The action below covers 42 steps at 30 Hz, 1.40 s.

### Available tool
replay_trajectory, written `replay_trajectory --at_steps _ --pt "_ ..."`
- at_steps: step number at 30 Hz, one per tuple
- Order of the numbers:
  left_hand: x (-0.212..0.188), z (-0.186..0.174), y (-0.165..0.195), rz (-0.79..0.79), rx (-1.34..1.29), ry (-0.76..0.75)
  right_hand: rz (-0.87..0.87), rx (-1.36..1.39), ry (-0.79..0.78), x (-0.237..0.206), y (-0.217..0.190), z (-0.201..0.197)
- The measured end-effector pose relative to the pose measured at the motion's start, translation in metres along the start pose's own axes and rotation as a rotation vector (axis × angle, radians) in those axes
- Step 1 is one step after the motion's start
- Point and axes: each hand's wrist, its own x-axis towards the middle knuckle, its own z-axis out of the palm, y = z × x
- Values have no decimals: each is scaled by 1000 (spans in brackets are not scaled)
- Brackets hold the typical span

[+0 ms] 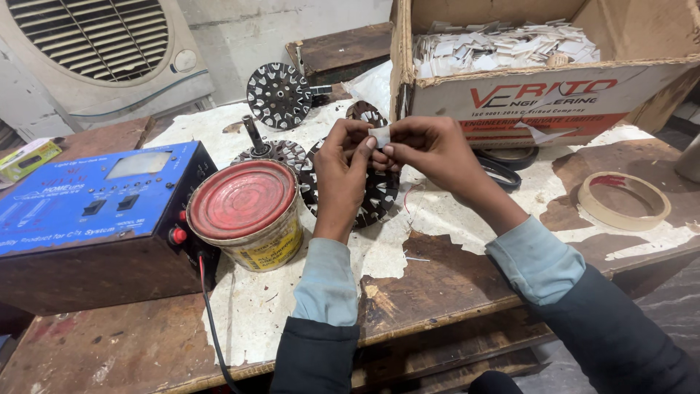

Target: The person sits at a workbench and attaches small white paper pieces one at a time onto the slots of a circular metal disc, taking each piece from a cardboard box of paper pieces and pressing it into place around the disc's edge.

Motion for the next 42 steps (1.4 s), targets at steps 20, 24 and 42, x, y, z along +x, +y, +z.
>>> replay_trajectory --at_steps 20,24,42 --pt "-1 0 -9 27 -83 -67 -96 -120 81 -6 5 1" --pt "-1 -5 -10 -55 -129 -37 -436 -506 -15 -6 -7 0" --pt "0 0 -12 3 -13 -117 -688 -990 33 -14 -3 -8"
